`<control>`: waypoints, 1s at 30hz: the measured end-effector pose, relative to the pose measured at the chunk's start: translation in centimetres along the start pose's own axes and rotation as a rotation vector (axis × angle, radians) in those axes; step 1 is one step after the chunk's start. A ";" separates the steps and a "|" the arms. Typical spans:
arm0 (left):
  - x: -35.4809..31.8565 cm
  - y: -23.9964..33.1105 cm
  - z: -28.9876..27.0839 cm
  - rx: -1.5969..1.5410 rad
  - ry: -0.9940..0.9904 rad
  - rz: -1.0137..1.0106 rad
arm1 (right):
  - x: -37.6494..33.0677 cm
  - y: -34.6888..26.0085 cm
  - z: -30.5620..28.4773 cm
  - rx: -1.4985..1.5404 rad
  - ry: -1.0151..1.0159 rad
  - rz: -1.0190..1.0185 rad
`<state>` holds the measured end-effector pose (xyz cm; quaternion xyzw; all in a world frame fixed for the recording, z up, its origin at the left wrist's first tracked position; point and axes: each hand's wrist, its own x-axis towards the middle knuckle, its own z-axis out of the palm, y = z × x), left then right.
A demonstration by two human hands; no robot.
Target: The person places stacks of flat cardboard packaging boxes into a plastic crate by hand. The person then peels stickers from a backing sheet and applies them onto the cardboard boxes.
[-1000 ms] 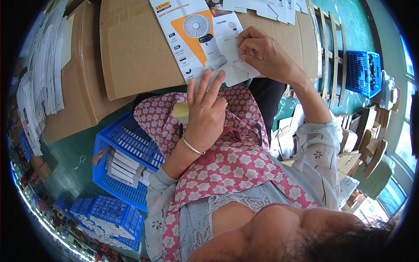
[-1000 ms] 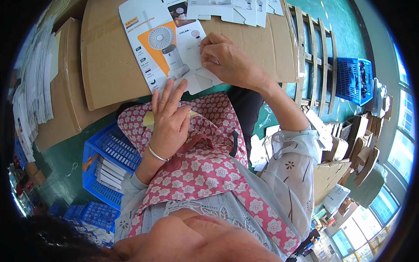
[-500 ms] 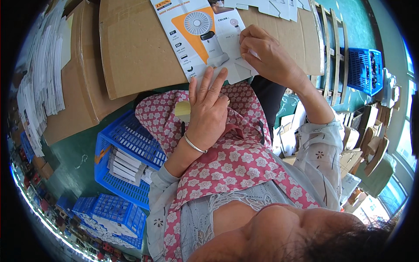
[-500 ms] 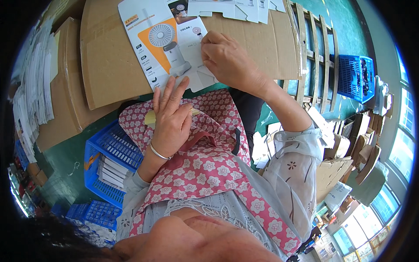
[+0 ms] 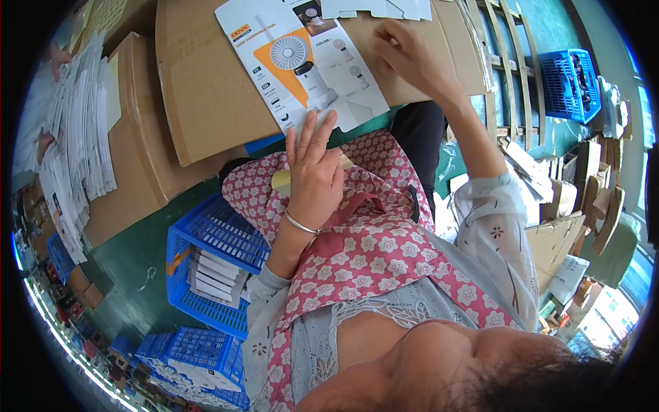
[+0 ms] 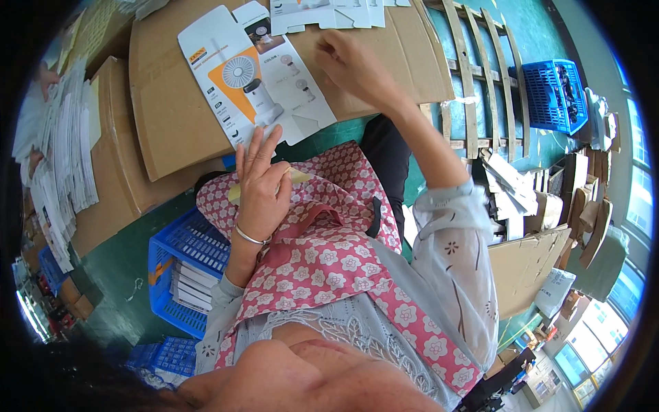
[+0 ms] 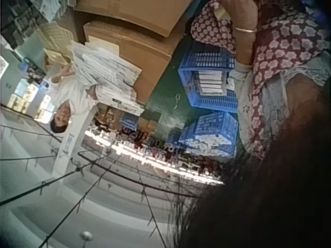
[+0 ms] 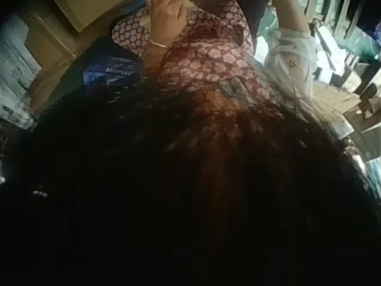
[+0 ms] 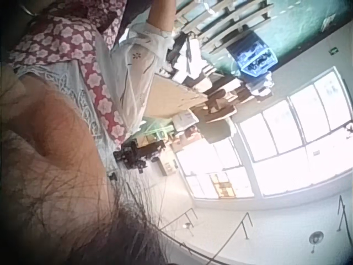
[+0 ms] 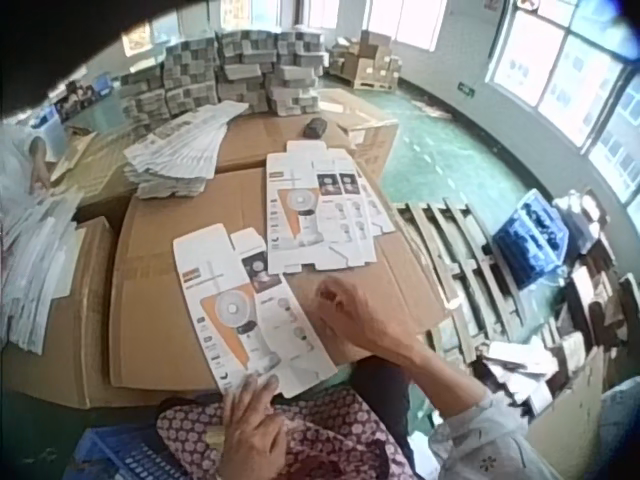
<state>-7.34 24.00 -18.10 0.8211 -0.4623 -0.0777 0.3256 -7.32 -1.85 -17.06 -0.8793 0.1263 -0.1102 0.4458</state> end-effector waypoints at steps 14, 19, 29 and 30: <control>-3.0 0.5 -5.4 -0.274 -0.101 0.005 | -11.4 -2.6 5.2 0.883 -0.023 0.309; -5.5 2.0 -9.9 -0.490 0.057 -0.258 | -7.5 -2.8 0.2 0.893 0.108 0.246; -4.1 0.7 -6.9 -0.318 -0.001 -0.236 | 0.8 1.2 -3.5 -0.671 0.340 0.157; -4.1 0.3 -6.8 -0.306 -0.012 -0.215 | 0.5 0.0 -2.9 -0.676 0.323 0.150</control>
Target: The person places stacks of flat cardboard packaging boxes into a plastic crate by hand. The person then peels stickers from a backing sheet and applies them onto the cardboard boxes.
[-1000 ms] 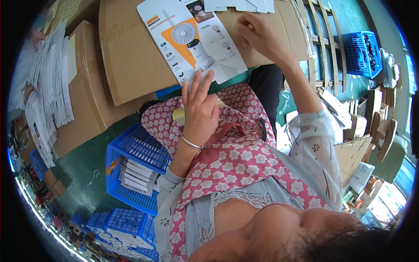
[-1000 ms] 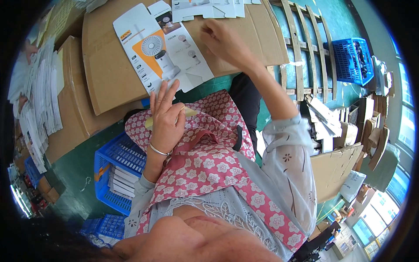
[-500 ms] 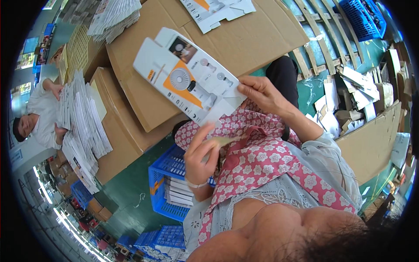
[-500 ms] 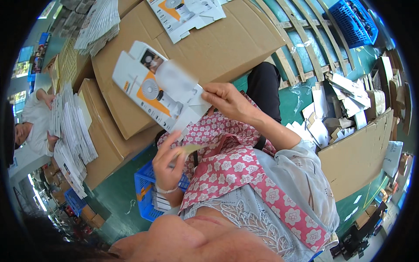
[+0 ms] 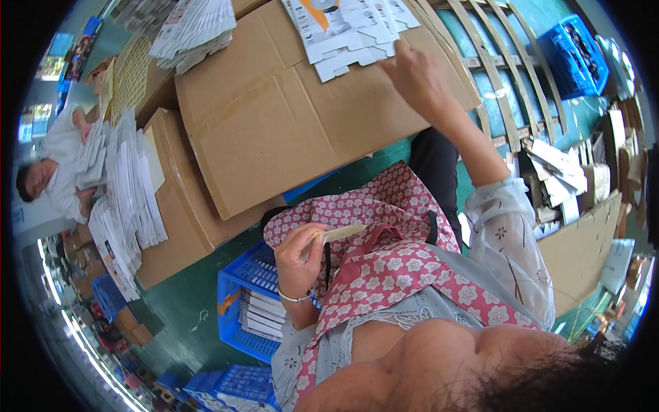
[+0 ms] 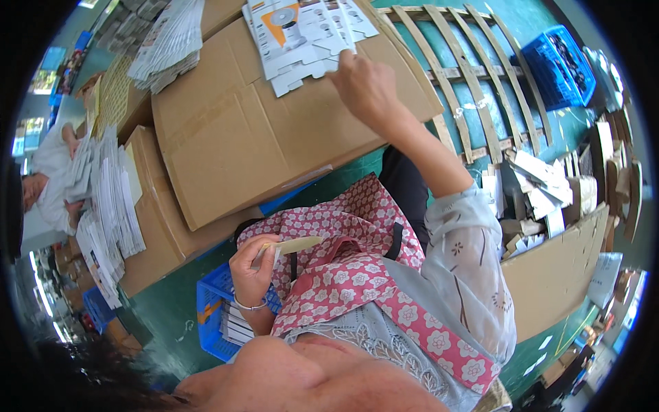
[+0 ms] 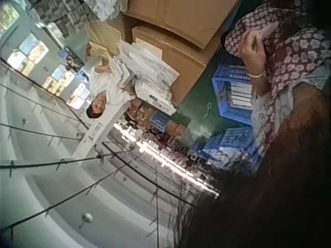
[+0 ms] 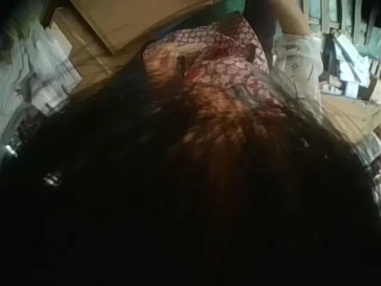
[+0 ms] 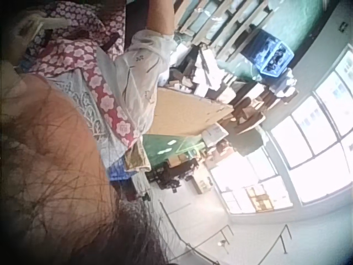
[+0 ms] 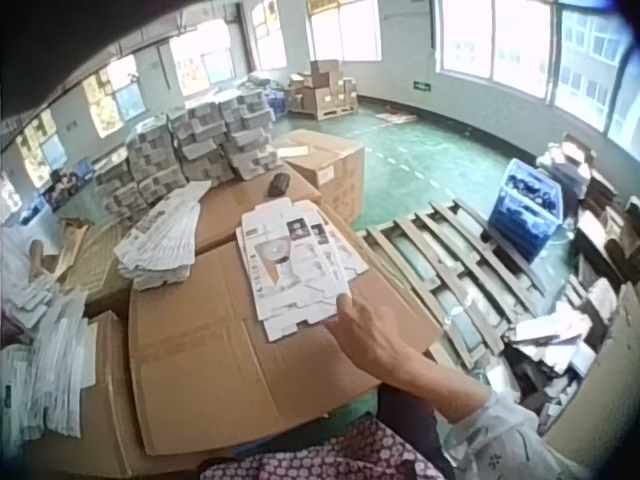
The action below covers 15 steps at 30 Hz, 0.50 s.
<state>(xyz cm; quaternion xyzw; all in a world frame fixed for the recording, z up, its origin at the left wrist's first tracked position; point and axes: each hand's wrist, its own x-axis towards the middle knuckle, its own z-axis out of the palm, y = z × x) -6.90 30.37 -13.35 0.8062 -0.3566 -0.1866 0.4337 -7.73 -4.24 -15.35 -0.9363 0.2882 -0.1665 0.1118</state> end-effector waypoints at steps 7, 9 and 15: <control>0.5 1.3 -0.4 0.061 0.051 0.007 | 2.8 -3.3 4.8 -0.173 0.171 -0.865; -0.1 0.9 -0.4 0.046 0.087 -0.022 | 3.5 -2.0 5.8 -0.276 0.118 -0.808; -0.3 0.2 -1.9 -0.088 0.086 -0.052 | 5.8 0.6 5.6 -0.035 0.098 -0.727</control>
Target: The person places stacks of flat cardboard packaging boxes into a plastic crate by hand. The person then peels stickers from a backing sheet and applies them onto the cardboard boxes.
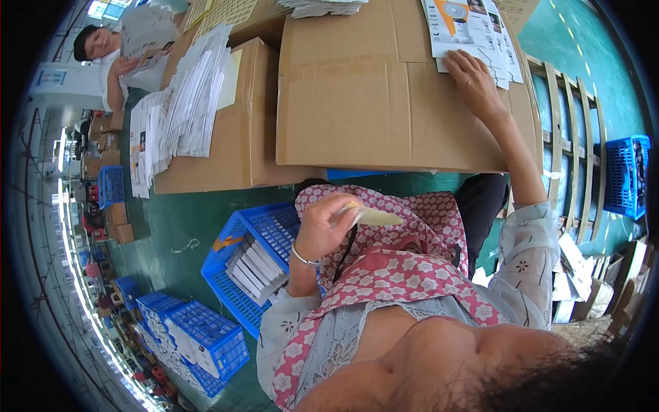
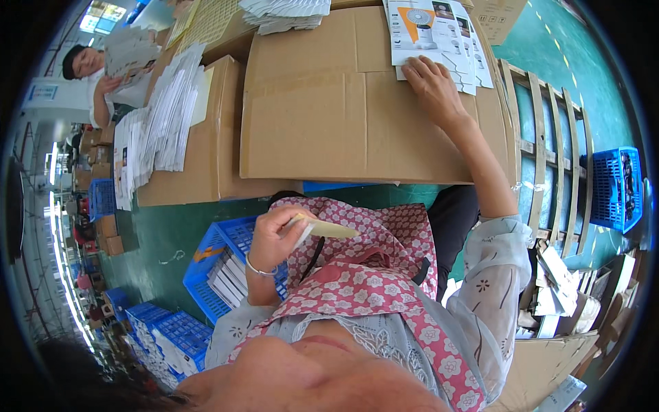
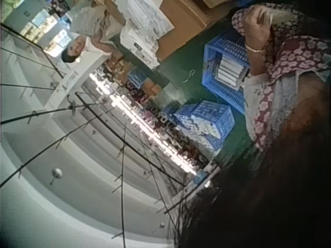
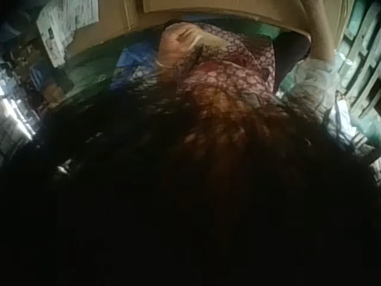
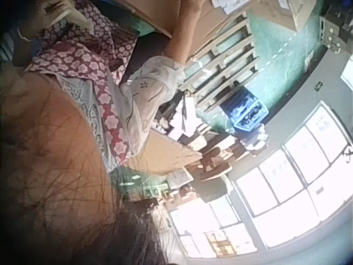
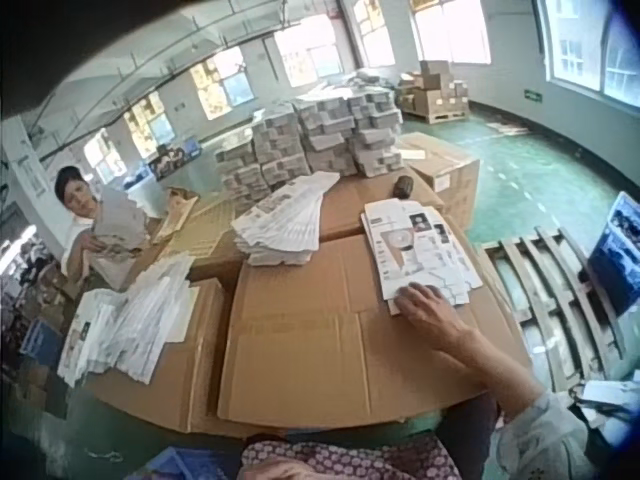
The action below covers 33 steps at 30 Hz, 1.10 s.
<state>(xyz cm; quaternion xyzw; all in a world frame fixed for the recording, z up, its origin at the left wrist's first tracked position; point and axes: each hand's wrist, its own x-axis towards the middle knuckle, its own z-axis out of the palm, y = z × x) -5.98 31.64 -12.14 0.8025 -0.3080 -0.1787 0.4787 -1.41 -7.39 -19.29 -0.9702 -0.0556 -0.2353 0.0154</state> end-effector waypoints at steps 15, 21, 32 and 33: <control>0.1 -6.5 -19.2 -0.038 0.242 -0.332 | 17.5 -3.4 3.1 1.181 0.028 0.599; 3.6 -10.2 -22.4 0.556 0.258 -0.203 | 26.4 11.5 7.7 1.063 -0.001 1.144; -0.1 -15.4 -21.1 0.756 0.500 -0.083 | 32.1 5.8 7.8 1.094 -0.435 1.298; 0.0 -15.6 -20.9 0.787 0.537 -0.063 | 32.3 6.0 8.6 1.016 -0.373 1.325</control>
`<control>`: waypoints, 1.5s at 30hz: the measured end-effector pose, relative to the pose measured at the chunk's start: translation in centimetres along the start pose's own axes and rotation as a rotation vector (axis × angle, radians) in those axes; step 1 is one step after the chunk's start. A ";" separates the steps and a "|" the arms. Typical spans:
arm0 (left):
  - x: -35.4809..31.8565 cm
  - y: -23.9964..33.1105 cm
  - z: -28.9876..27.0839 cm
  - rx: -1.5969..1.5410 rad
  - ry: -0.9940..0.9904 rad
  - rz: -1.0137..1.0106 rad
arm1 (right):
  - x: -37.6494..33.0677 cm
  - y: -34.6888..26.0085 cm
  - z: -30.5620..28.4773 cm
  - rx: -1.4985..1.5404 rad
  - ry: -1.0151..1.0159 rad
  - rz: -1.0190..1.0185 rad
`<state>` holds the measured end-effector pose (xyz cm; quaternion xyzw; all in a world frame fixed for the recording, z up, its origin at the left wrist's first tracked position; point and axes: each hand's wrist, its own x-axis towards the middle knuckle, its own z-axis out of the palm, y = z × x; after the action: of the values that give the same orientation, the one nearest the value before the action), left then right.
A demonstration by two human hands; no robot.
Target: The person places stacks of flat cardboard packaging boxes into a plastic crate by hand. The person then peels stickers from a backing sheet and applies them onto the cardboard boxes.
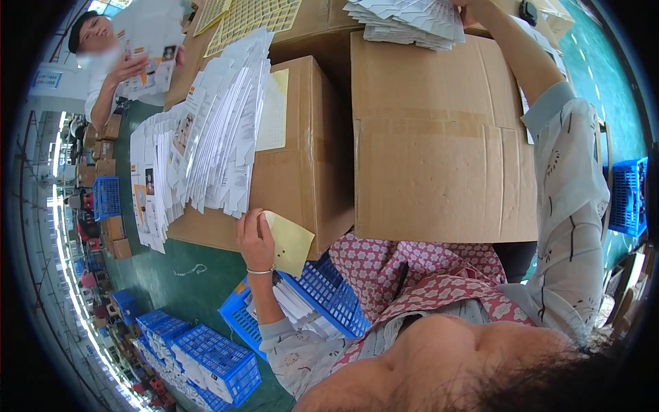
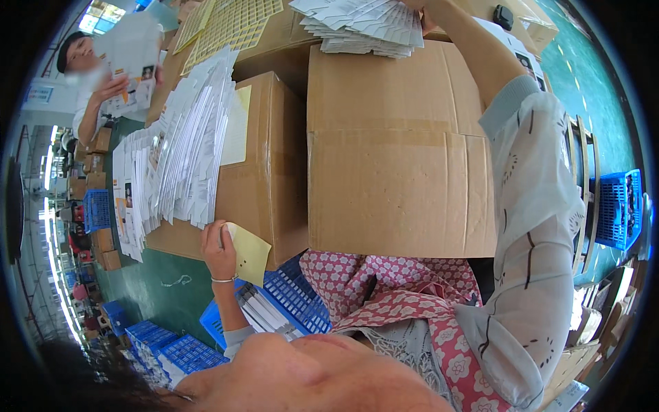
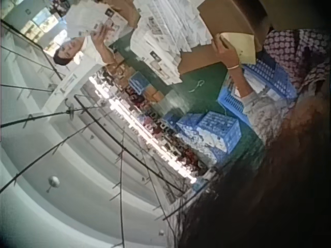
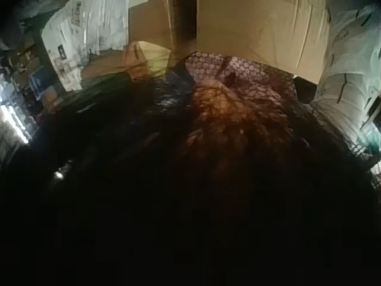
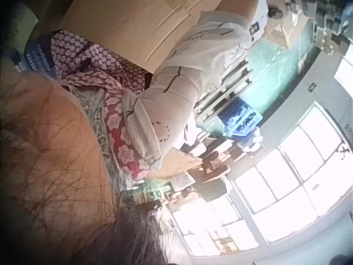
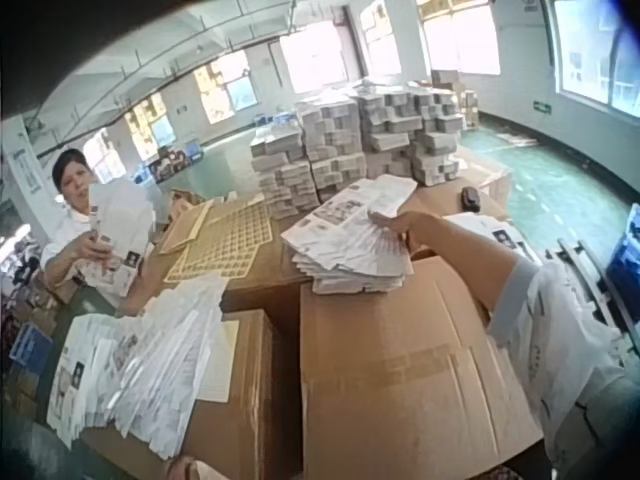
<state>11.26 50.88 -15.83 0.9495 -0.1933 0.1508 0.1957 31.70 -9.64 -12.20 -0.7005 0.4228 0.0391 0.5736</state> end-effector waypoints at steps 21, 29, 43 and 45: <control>6.5 17.4 1.9 -0.924 0.159 -0.076 | -9.0 6.3 -0.1 0.202 -0.468 -0.185; 11.7 18.2 6.0 -1.332 -0.820 -0.490 | -24.5 18.8 -4.5 0.125 -0.670 -0.385; 4.6 26.4 8.3 -1.290 -0.368 -0.284 | -28.2 23.9 -4.5 0.696 -0.803 -0.241; 4.2 27.4 6.8 -1.261 -0.383 -0.258 | -29.2 24.8 -4.6 0.726 -0.781 -0.321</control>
<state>4.71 23.40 -11.72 0.6791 -0.1606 -0.1868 0.6914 -4.76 2.93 -14.01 -0.4471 0.0528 0.0599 0.8909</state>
